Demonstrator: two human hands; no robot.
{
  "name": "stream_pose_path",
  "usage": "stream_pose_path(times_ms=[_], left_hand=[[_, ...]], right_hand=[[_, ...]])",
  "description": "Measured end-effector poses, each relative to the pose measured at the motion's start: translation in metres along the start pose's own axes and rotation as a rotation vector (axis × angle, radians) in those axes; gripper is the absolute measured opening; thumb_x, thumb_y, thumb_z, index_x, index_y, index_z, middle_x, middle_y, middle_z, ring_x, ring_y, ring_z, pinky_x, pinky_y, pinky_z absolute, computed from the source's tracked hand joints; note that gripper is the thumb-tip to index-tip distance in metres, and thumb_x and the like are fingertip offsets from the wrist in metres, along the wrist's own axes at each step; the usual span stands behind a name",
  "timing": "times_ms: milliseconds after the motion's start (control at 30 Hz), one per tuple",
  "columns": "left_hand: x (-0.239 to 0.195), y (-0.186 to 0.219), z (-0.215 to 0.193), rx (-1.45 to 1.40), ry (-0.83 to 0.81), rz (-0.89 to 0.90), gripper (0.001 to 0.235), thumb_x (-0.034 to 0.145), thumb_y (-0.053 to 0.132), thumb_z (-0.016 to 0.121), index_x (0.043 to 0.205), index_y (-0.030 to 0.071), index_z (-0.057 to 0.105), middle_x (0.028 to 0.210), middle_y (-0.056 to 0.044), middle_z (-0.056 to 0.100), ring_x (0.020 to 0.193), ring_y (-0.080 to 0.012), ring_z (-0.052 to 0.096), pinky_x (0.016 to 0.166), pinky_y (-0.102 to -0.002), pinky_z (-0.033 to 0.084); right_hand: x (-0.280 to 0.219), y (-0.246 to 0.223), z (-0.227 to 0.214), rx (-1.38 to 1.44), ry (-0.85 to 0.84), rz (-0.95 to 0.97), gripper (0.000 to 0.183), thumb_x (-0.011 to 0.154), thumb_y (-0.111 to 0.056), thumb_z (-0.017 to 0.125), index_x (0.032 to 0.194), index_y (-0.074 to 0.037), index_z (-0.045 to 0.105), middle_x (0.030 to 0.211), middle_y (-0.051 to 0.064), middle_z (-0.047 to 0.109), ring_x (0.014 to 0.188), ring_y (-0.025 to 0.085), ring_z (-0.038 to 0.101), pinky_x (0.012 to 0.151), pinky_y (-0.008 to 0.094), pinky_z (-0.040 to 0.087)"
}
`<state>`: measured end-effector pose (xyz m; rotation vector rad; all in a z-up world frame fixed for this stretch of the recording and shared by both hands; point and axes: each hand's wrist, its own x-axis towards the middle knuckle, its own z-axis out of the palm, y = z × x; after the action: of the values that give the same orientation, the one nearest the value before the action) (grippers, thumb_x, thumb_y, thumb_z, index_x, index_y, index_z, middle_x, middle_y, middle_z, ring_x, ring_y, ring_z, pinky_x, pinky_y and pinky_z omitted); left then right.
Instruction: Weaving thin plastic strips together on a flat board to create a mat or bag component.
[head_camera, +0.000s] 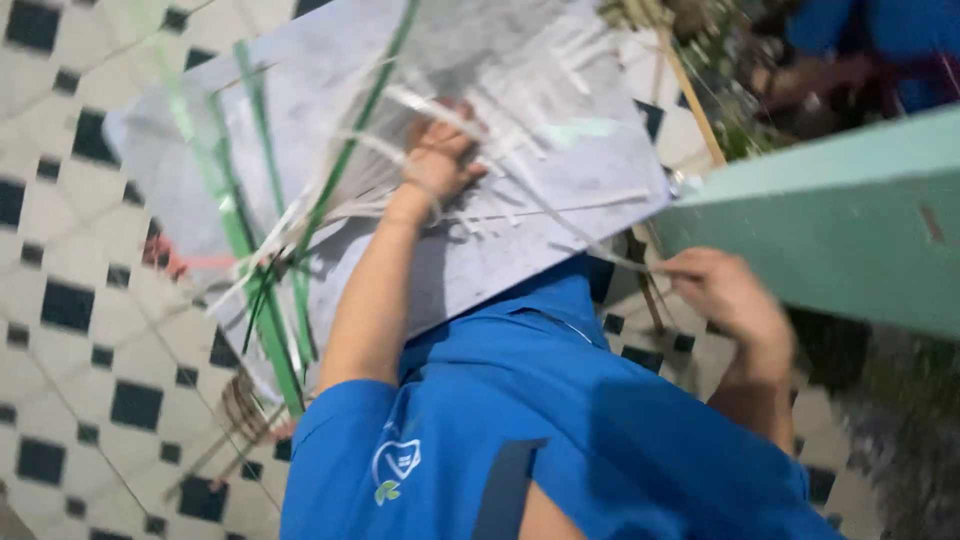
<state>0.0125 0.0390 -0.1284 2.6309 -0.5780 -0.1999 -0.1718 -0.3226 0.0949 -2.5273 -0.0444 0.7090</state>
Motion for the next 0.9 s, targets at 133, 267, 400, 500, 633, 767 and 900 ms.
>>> stream_pose_path(times_ms=[133,267,400,500,633,767,900], left_hand=[[-0.003,0.011,-0.023,0.055,-0.098,0.027,0.062,0.092,0.050,0.064,0.147,0.034,0.043,0.160,0.003,0.028,0.149,-0.0277,0.017,0.117,-0.056,0.009],[-0.008,0.027,-0.035,0.090,-0.136,-0.012,0.075,0.092,0.046,0.065,0.154,0.030,0.026,0.162,0.000,0.021,0.148,-0.0326,0.012,0.114,-0.062,0.013],[-0.011,0.031,-0.038,0.051,-0.087,-0.081,0.091,0.093,0.043,0.069,0.158,0.017,0.010,0.160,-0.011,0.027,0.148,-0.0314,0.016,0.113,-0.062,0.015],[-0.013,0.033,-0.043,0.131,-0.096,-0.069,0.101,0.090,0.046,0.070,0.157,0.010,0.004,0.161,-0.013,0.022,0.150,-0.0271,0.011,0.115,-0.058,0.020],[-0.015,0.034,-0.042,0.047,-0.045,-0.037,0.097,0.089,0.043,0.073,0.155,0.006,0.013,0.155,-0.015,0.032,0.148,-0.0303,0.015,0.109,-0.063,0.030],[-0.013,0.029,-0.029,0.064,-0.032,-0.019,0.093,0.088,0.041,0.073,0.157,0.018,0.016,0.160,-0.008,0.022,0.148,-0.0326,0.014,0.110,-0.068,0.020],[-0.016,0.018,-0.015,0.165,0.138,0.174,0.084,0.090,0.035,0.074,0.156,0.026,0.024,0.162,-0.015,0.008,0.146,-0.0436,0.022,0.108,-0.069,0.022]], right_hand=[[-0.003,0.049,0.009,-0.012,0.226,0.055,0.025,0.088,-0.007,0.066,0.111,-0.010,0.074,0.104,0.018,0.070,0.098,0.037,0.066,0.083,0.045,0.052],[0.048,0.019,0.044,0.139,0.354,0.005,0.027,0.095,-0.013,0.061,0.120,-0.019,0.072,0.103,0.008,0.069,0.093,0.030,0.065,0.079,0.038,0.051],[0.093,-0.052,0.071,0.260,0.214,-0.129,0.040,0.089,-0.005,0.053,0.127,-0.011,0.065,0.110,0.022,0.066,0.099,0.042,0.062,0.087,0.047,0.050],[0.116,-0.035,0.105,0.244,0.185,-0.105,0.040,0.093,-0.006,0.049,0.126,-0.017,0.067,0.106,0.012,0.068,0.092,0.029,0.066,0.082,0.036,0.052],[0.113,-0.006,0.097,0.201,0.295,-0.184,0.036,0.096,-0.009,0.049,0.127,-0.015,0.066,0.106,0.014,0.065,0.096,0.032,0.065,0.080,0.038,0.054],[0.105,0.007,0.087,-0.047,0.226,-0.131,0.035,0.095,-0.007,0.050,0.125,-0.013,0.068,0.105,0.015,0.067,0.095,0.034,0.066,0.082,0.040,0.052],[0.081,-0.059,0.064,-0.302,-0.010,-0.141,0.048,0.086,-0.008,0.037,0.122,-0.017,0.068,0.107,0.010,0.065,0.091,0.034,0.063,0.061,0.048,0.047]])
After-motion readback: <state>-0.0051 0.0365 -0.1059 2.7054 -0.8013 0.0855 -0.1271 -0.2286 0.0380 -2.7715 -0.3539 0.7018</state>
